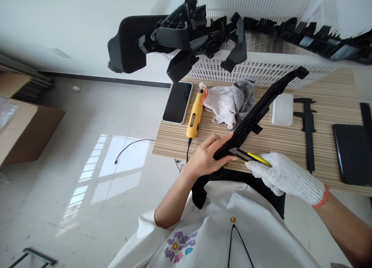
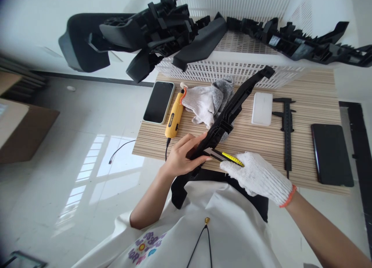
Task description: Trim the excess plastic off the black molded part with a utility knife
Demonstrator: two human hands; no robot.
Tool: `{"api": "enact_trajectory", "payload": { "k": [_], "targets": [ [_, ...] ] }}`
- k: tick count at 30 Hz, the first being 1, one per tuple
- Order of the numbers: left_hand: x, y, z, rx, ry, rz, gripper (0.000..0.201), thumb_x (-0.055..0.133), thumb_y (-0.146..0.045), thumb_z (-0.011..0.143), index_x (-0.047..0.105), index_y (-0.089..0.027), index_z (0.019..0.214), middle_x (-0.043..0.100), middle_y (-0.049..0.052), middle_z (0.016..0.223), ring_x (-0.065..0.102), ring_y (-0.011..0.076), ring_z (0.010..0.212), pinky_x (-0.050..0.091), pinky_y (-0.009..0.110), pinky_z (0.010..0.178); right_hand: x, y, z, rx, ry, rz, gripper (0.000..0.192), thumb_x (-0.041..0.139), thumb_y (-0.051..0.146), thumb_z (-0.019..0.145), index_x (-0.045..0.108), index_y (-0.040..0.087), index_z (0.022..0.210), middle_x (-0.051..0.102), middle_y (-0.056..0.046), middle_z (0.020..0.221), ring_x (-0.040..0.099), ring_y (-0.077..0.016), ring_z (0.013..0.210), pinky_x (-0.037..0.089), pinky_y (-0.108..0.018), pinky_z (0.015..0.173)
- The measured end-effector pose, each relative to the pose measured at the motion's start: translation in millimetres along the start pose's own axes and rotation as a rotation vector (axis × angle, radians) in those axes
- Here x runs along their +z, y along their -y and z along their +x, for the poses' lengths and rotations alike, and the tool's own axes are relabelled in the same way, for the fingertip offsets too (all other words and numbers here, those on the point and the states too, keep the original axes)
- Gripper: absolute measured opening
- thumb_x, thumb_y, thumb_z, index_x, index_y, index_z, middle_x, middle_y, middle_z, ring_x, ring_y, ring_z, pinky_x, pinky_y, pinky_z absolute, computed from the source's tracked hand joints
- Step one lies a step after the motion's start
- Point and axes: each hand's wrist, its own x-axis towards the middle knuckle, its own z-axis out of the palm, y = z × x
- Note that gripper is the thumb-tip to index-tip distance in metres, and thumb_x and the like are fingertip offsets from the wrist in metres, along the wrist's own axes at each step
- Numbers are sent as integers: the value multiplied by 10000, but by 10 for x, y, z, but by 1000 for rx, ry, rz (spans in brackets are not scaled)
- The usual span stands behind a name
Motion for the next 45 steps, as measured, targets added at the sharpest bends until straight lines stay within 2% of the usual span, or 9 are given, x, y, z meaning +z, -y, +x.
{"api": "enact_trajectory", "payload": {
  "k": [5,11,13,18,26,45],
  "targets": [
    [0,-2,-3,-8,-2,15,662,740,-415,870,502,-226,1458,532,-12,822,545,121,677,555,253,664,9,144,-17,76,9,39,393,587,587,885,620,206,797,488,25,424,433,-112,346,275,-251,361],
    [-2,-8,-7,-5,-2,14,647,734,-419,875,513,-218,1449,537,-12,822,550,115,675,556,245,655,32,335,-51,148,-25,-4,529,477,693,910,574,200,743,492,19,411,440,-110,333,304,-252,370],
    [-2,-7,-7,-7,-3,8,650,740,-408,872,511,-217,1450,543,-11,827,557,115,682,559,245,662,37,331,-50,146,-25,-2,540,464,696,915,576,198,740,479,24,409,446,-110,336,308,-250,371],
    [-6,-4,-4,-3,1,5,656,747,-412,864,517,-195,1439,577,5,849,568,119,683,564,254,663,29,278,-35,102,1,0,507,524,662,901,494,215,663,405,50,413,398,-85,329,230,-237,347],
    [3,4,-13,-4,-10,-3,654,748,-416,861,524,-196,1435,535,-10,812,546,118,667,560,256,652,-16,312,-43,152,47,24,543,486,712,895,568,202,726,472,26,402,430,-105,327,281,-235,345],
    [4,5,-10,-19,-11,13,652,746,-439,858,535,-208,1430,529,-17,789,537,117,650,546,248,629,-19,194,-49,132,37,91,566,498,730,882,583,186,753,495,22,417,413,-92,328,256,-235,350]
  ]
}}
